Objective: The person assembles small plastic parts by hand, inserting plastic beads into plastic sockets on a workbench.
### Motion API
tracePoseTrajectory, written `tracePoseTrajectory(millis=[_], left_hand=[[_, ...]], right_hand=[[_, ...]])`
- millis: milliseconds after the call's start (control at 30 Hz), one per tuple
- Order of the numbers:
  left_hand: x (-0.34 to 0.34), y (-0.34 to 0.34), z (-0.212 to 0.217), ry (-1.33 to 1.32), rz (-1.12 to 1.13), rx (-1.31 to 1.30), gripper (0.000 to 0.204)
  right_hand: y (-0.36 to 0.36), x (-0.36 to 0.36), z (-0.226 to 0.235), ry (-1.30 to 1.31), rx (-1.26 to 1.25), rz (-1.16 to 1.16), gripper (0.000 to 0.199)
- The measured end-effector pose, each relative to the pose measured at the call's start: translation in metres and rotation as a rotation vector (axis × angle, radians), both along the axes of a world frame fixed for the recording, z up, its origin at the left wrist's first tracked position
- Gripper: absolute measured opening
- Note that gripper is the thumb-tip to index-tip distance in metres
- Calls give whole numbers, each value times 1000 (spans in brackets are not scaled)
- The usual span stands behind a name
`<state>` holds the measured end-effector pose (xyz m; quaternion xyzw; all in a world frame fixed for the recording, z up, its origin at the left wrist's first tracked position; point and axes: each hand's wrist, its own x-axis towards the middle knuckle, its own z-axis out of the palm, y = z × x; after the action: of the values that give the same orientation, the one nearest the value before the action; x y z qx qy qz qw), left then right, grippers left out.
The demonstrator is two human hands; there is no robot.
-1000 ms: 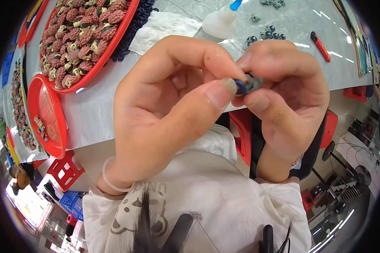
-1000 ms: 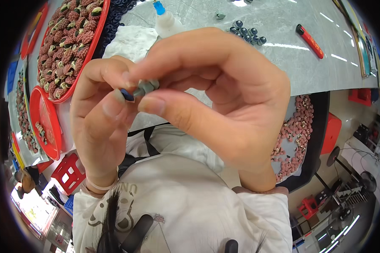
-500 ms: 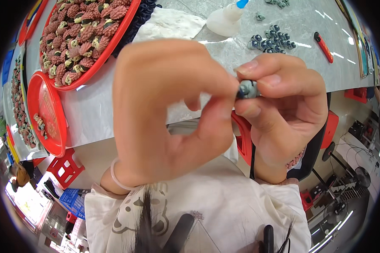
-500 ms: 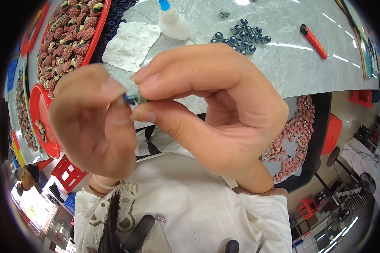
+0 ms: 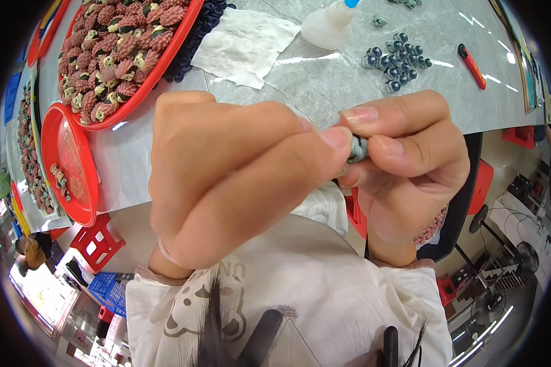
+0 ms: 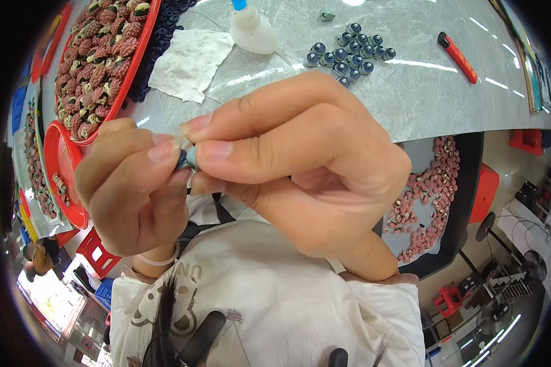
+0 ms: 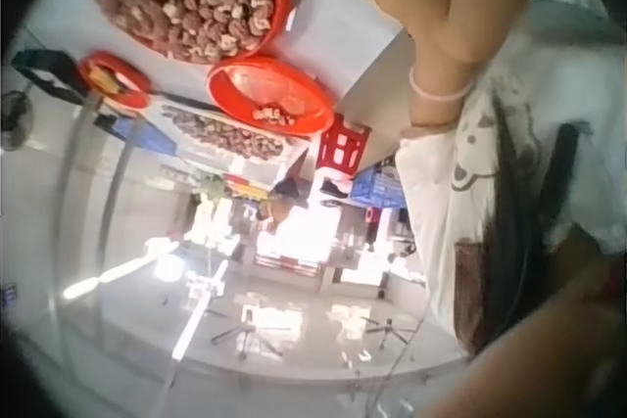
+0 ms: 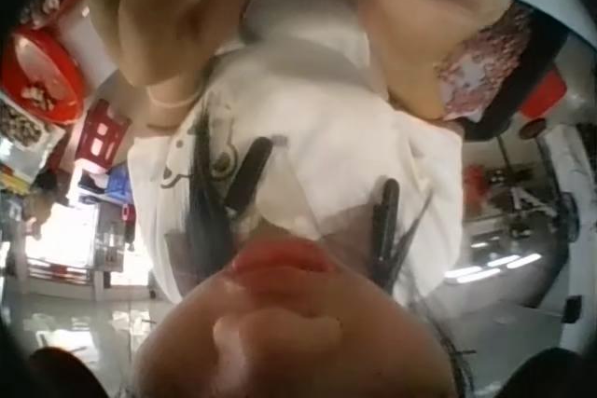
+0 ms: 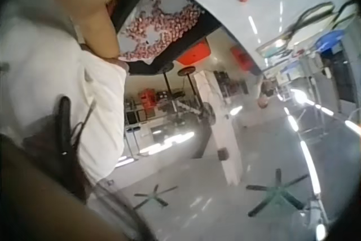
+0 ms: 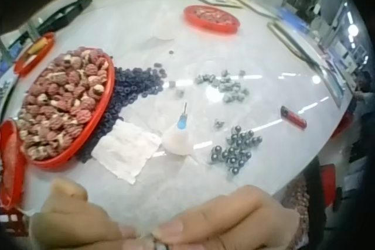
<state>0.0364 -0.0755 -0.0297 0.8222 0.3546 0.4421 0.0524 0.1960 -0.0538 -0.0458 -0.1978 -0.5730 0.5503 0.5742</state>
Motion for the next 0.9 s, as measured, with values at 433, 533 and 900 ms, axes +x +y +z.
tracePoseTrajectory(millis=[433,533,900], left_hand=[[12,-7,1,-704,1,-677,21],[5,-1,-5,-612,-77,-583,22],[-14,14,19,-165,78,-445,21]], right_hand=[[-2,3,10,-331,266,-194,25],[-4,0,11,-382,404,-261,23],[10,37,5,-235,23,-156,14]])
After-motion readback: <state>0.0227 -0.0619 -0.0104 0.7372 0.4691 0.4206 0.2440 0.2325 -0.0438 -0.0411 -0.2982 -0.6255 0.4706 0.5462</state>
